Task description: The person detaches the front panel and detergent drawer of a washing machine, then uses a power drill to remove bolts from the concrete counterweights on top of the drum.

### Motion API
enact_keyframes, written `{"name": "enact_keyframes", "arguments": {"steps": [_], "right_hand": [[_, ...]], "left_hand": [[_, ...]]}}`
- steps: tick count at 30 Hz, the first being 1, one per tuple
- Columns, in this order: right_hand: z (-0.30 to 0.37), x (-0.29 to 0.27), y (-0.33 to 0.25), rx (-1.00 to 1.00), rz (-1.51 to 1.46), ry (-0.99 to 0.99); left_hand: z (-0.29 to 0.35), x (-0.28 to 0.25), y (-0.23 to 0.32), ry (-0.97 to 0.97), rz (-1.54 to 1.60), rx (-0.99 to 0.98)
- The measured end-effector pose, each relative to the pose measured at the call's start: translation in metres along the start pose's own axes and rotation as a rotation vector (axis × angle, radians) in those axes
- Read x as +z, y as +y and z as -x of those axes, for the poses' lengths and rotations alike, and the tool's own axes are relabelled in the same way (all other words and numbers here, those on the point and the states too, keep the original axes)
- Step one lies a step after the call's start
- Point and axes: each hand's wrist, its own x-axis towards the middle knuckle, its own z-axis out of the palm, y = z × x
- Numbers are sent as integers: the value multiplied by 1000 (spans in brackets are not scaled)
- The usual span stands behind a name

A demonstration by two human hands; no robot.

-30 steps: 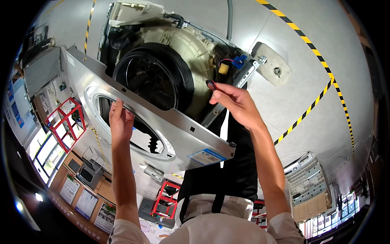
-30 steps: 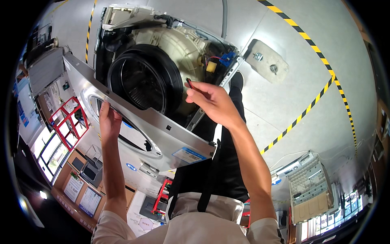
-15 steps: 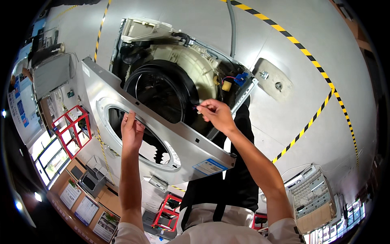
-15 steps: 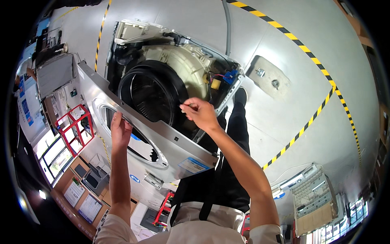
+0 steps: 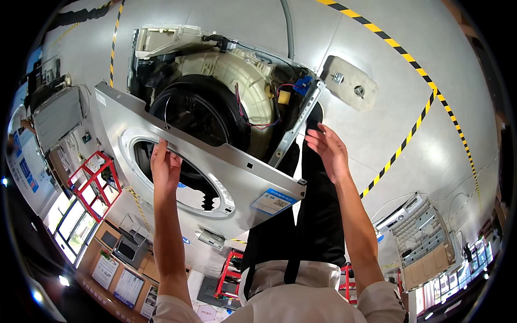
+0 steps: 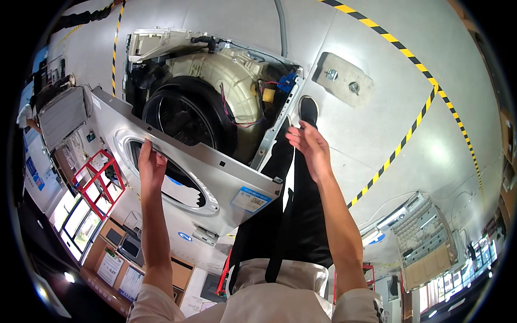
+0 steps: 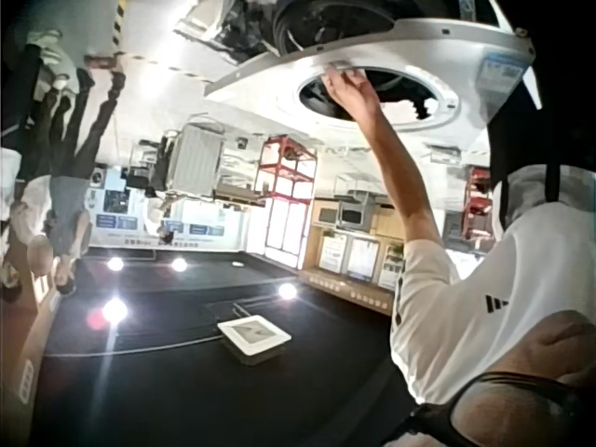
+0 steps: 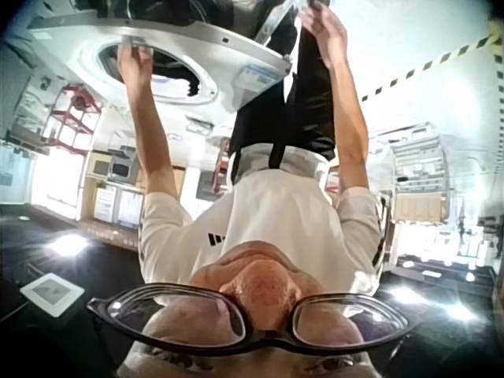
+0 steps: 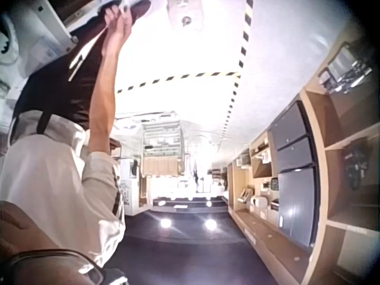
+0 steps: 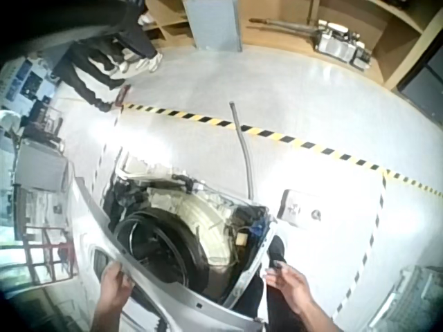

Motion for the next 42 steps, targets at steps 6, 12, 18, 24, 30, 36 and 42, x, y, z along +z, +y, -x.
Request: {"name": "enact_keyframes", "arguments": {"steps": [6, 12, 18, 24, 30, 36, 42], "right_hand": [[41, -13, 28, 109, 89, -114], [54, -8, 60, 94, 53, -208], [42, 21, 37, 22, 236, -171], [32, 25, 44, -23, 271, -49], [26, 31, 53, -123, 236, 45], [24, 27, 53, -133, 231, 17], [22, 24, 52, -26, 200, -14]], "left_hand": [[-12, 8, -6, 21, 2, -35], [-42, 6, -19, -21, 13, -74], [-68, 11, -27, -33, -24, -118], [-79, 15, -35, 7, -47, -150], [-87, 13, -33, 43, -72, -187], [-90, 14, -36, 48, -70, -192], [-91, 13, -36, 53, -85, -200]]}}
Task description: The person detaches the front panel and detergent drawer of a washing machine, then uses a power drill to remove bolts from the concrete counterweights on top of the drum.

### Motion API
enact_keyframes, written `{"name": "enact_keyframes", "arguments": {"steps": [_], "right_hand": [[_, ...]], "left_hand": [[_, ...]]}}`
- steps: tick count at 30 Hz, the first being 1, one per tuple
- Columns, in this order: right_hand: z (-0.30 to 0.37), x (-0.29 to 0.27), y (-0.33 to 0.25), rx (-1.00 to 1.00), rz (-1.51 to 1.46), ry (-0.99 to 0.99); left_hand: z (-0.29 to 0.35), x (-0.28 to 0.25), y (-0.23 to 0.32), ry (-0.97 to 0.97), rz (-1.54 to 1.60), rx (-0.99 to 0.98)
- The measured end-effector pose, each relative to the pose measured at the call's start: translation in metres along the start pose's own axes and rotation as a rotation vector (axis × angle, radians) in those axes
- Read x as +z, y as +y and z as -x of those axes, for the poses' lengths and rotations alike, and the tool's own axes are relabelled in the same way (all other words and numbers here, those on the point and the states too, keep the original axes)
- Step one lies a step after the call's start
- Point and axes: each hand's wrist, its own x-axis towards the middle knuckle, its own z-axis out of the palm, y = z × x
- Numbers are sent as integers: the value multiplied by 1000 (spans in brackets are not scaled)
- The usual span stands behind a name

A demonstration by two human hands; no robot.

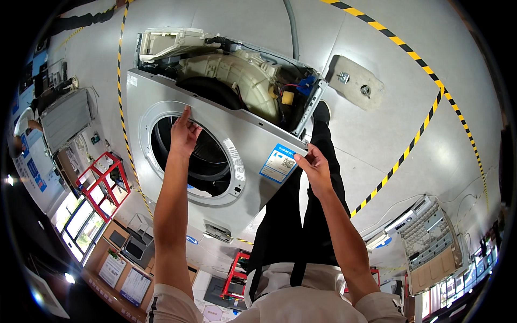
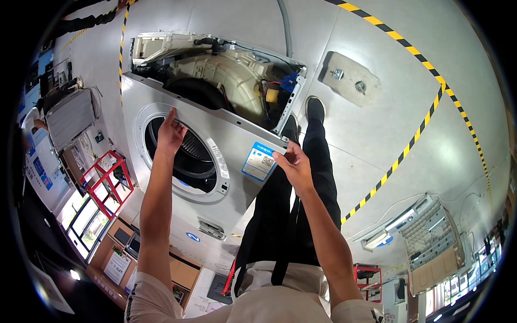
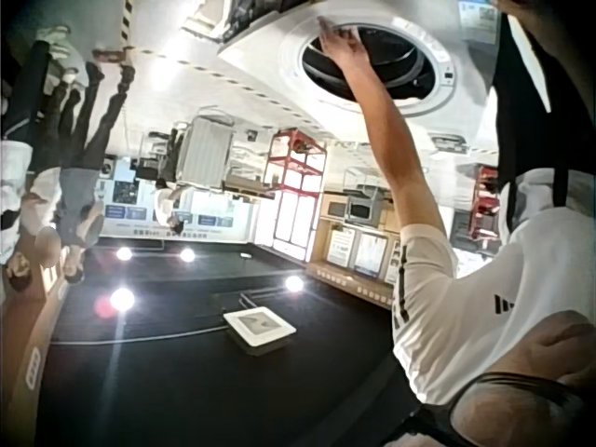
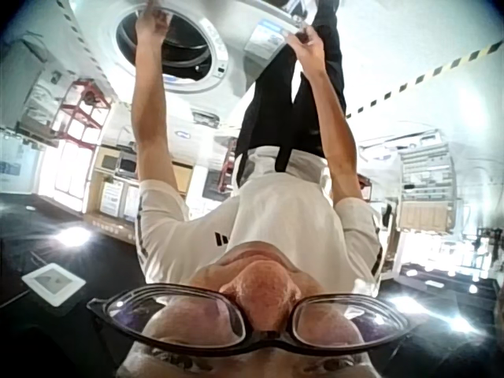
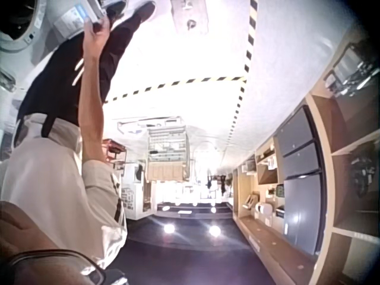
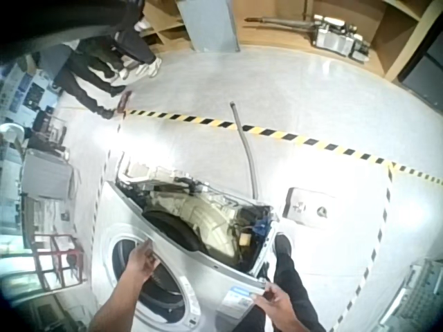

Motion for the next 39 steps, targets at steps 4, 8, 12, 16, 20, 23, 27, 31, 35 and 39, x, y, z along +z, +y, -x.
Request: {"name": "enact_keyframes", "arguments": {"steps": [4, 8, 12, 16, 20, 23, 27, 31, 35, 39], "right_hand": [[0, 0, 4, 114, 27, 32], [-1, -2, 6, 118, 162, 92], [-2, -4, 3, 131, 299, 123], [-6, -5, -5, 212, 266, 39], [-11, -16, -4, 294, 276, -60], [-15, -20, -6, 300, 293, -89], [-18, -25, 2, 279, 297, -63], [-10, -24, -4, 303, 238, -93], [-12, -22, 3, 317, 157, -103], [-11, -19, 10, 327, 146, -75]], "left_hand": [[-3, 1, 0, 0, -17, -18], [-1, 6, 0, 22, -24, -16], [-3, 4, 0, 8, -34, -19], [-7, 1, -1, 5, -48, -37], [-8, 6, -1, 2, -48, -45], [-13, 0, -1, -8, -64, -68], [-12, -1, 2, -41, -71, -114], [-9, -10, -1, -60, -199, -105], [-11, -14, -4, -82, -367, -43], [12, -28, -9, -77, -597, 97]]}}
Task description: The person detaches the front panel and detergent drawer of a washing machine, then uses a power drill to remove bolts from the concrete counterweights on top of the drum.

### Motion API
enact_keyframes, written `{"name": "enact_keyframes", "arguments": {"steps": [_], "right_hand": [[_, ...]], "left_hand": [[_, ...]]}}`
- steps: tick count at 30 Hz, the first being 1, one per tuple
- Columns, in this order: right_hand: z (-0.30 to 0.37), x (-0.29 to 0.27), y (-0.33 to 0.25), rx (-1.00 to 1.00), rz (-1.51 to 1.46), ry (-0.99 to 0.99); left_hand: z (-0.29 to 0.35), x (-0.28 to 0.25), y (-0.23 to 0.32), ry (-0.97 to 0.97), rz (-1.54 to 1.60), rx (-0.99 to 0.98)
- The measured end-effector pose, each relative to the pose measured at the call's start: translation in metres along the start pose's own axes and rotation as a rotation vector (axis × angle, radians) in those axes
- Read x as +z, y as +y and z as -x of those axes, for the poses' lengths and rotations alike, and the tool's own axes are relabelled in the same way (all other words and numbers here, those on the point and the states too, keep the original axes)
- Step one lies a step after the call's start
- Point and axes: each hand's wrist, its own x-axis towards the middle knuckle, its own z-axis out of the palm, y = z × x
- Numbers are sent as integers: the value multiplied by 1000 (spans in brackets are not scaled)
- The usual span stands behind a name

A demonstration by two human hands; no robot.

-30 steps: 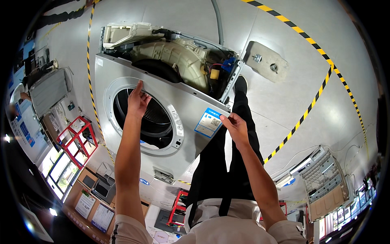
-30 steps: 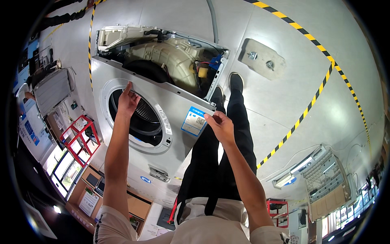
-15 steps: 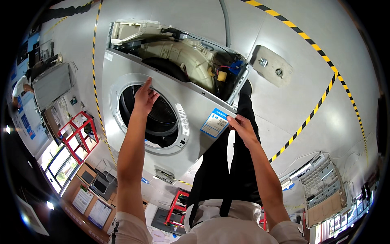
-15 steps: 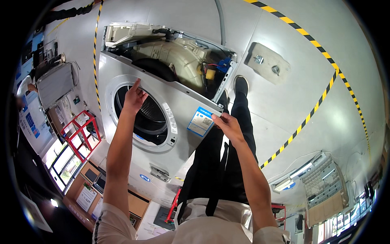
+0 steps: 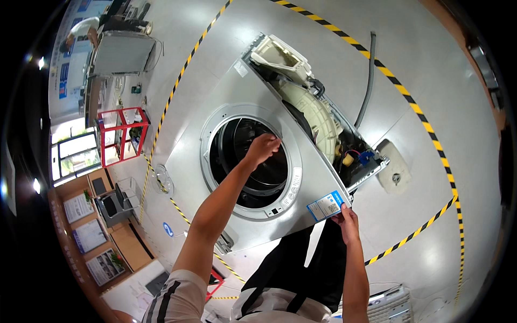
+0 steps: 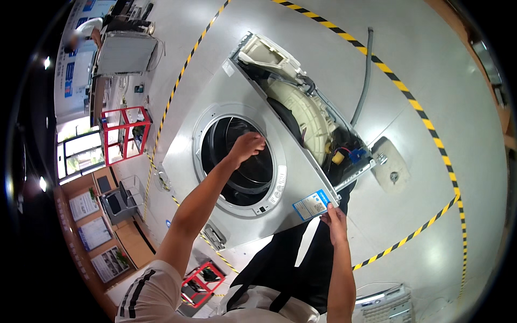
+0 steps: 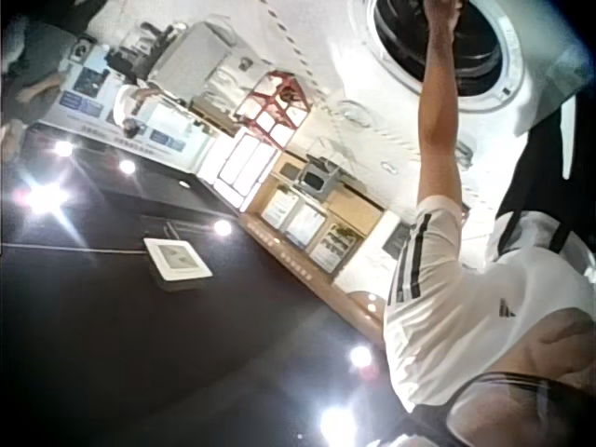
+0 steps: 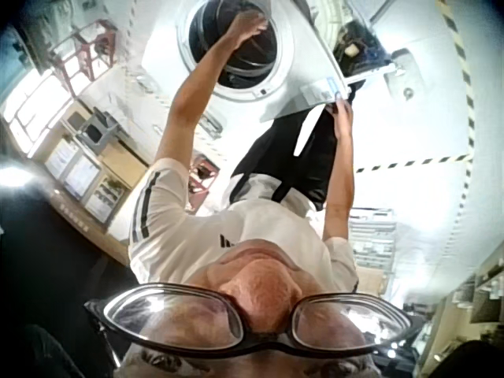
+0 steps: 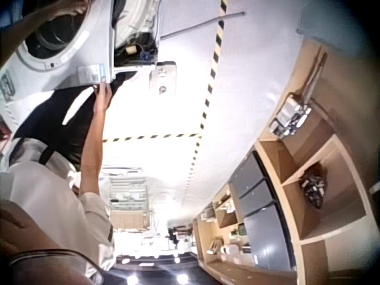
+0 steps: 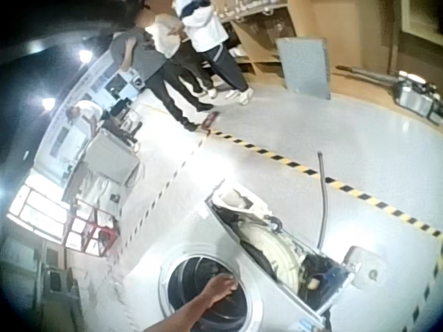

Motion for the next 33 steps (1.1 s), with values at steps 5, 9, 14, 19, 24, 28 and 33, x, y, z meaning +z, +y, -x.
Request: {"name": "enact_keyframes", "arguments": {"steps": [5, 9, 14, 19, 24, 28, 33], "right_hand": [[6, 7, -6, -43, -15, -23], [7, 3, -7, -32, 8, 8], [10, 2, -14, 6, 92, -14], [12, -3, -22, 52, 223, -19], [34, -13, -37, 125, 442, 20], [45, -43, -44, 197, 553, 22], [52, -74, -62, 265, 819, 63]], "left_hand": [[41, -6, -40, 156, -306, 290], [91, 0, -56, 116, -207, 317], [141, 12, -87, 64, -252, 403], [185, 36, -98, 66, -280, 324], [211, 88, -105, -9, -324, 284], [227, 116, -87, -68, -208, 265], [247, 141, -100, 39, -48, 244]]}}
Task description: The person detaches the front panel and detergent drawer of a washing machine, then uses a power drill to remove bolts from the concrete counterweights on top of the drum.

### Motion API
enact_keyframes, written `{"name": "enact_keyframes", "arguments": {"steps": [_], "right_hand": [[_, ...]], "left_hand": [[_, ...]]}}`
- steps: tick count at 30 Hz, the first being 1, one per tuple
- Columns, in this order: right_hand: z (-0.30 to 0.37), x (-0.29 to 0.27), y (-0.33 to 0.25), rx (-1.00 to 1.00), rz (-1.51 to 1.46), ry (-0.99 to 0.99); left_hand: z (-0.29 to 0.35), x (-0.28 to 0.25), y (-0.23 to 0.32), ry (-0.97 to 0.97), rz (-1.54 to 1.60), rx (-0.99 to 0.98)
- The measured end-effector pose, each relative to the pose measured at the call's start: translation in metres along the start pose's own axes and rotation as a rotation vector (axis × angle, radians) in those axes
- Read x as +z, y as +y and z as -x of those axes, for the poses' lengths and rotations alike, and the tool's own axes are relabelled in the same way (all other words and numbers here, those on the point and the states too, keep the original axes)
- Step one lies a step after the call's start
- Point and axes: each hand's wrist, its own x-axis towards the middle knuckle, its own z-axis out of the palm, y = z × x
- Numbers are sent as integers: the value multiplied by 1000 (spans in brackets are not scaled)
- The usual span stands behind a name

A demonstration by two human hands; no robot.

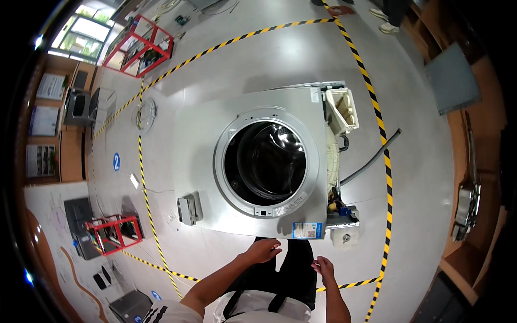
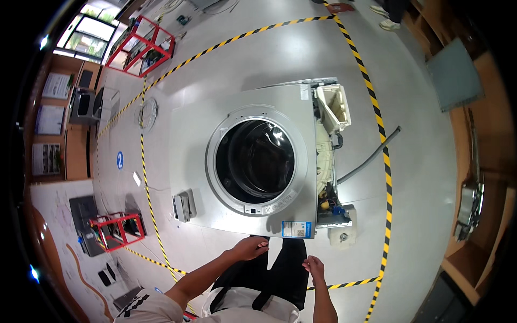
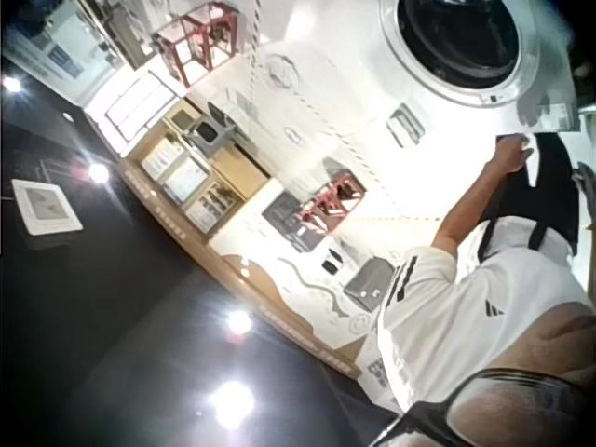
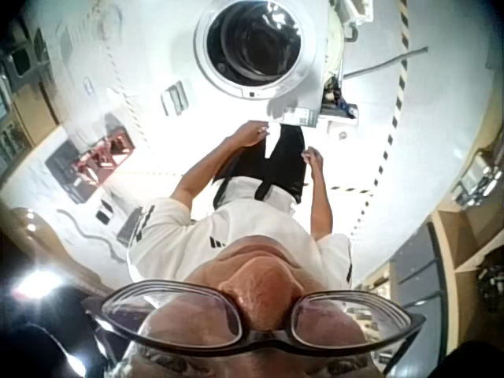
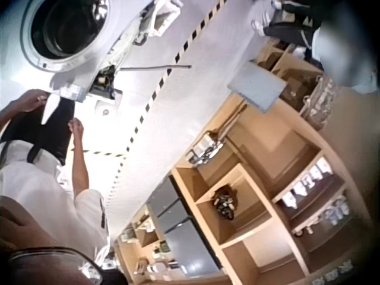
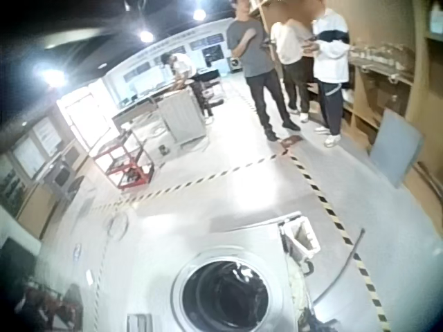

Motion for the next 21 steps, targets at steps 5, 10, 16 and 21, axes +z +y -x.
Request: {"name": "enact_keyframes", "arguments": {"steps": [5, 10, 16, 21], "right_hand": [[4, -9, 1, 8, 214, -54], [-7, 6, 7, 16, 356, -61], [9, 52, -16, -89, 525, -82], [22, 133, -57, -369, 610, -99]], "left_hand": [[34, 9, -23, 114, 96, -143], [68, 17, -58, 209, 144, -166], [107, 22, -95, 262, 260, -195], [136, 22, -141, 321, 293, -174]]}}
